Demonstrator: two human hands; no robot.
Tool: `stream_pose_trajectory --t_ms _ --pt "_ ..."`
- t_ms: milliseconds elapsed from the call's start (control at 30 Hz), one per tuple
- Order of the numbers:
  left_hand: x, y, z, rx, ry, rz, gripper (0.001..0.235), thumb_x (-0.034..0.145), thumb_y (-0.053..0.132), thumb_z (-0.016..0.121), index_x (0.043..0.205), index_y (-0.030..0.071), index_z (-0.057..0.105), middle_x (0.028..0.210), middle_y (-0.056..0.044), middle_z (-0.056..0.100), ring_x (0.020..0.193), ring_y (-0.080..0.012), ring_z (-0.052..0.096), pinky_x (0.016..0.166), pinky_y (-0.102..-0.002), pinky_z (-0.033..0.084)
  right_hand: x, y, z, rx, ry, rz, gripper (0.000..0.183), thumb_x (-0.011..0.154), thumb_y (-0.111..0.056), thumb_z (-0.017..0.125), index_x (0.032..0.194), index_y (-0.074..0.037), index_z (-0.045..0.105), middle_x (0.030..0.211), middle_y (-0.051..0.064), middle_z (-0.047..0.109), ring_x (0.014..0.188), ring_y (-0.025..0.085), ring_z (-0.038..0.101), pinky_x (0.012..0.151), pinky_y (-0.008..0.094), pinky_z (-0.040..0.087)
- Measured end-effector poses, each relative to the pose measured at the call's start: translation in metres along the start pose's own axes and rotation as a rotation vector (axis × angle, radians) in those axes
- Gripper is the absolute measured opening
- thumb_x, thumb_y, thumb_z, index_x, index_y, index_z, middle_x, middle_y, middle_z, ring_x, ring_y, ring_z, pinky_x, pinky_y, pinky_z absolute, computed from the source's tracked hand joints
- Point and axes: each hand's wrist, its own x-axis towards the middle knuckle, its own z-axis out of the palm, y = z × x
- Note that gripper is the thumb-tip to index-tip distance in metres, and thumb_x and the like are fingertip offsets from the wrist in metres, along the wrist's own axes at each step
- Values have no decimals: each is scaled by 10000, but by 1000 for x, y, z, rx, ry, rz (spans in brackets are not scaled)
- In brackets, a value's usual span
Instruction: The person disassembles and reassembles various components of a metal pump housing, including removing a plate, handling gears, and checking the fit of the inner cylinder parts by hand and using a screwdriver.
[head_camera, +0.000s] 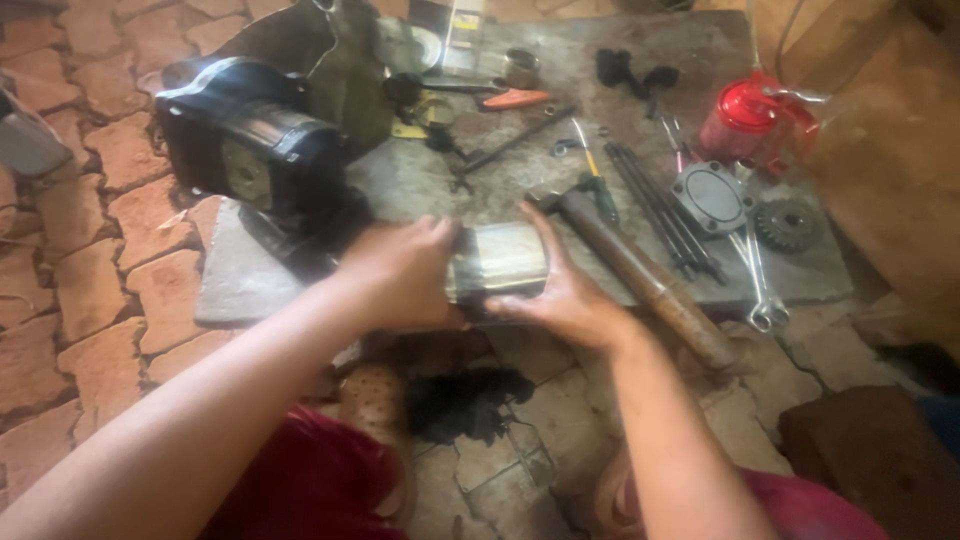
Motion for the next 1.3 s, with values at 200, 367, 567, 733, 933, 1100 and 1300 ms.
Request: stream_pose_trajectory --t_ms 200,367,567,733,933,1100,1300 --pt "0 -1 0 -60 64 6 899 615 551 893 1311 102 543 1243 -114 641 1107 -316 655 880 -446 554 6 1 -4 60 -84 -65 1055 681 -116 899 1543 -162 294 1368 115 619 1251 205 600 1051 351 521" --pt "-1 -1 -1 -95 68 -4 874 611 531 893 1310 127 557 1260 -107 637 1112 -317 656 889 -443 553 0 2 -8 -77 -19 -114 966 659 -92 912 1472 -141 394 1278 109 641 1185 202 617 1010 353 534" --pt "-3 -2 -2 -81 22 -34 901 636 557 883 1338 117 531 1294 -111 615 1127 -325 647 903 -446 550 -10 -4 -32 -249 127 -35 959 620 -157 954 1422 -151 427 1269 93 642 1159 198 632 997 346 529" --pt "-5 2 -6 -73 47 -15 912 629 563 891 1332 107 533 1302 -110 610 1129 -328 642 907 -443 545 -12 -7 -42 -163 115 25 936 688 -197 904 1473 -162 396 1356 123 609 1250 217 594 1062 362 480" --pt "-5 5 -10 -65 -42 -67 923 657 568 874 1381 125 511 1312 -101 609 1121 -309 653 907 -436 559 -9 -12 -45 -366 153 -43 935 724 -325 903 1489 -132 402 1514 178 479 1415 309 449 1161 424 356" --pt "-6 4 -9 -62 1 -49 943 634 537 889 1376 99 505 1306 -115 609 1102 -311 661 877 -433 567 -9 -17 -42 -675 218 -14 898 727 -429 875 1469 -126 471 1514 179 466 1407 359 418 1160 458 339" --pt "-10 4 -7 -96 88 -17 846 610 526 891 1292 143 568 1253 -110 644 1083 -336 668 865 -450 555 -5 -17 -38 -754 284 -89 872 764 -463 862 1460 -94 489 1525 207 438 1424 387 388 1175 469 320"
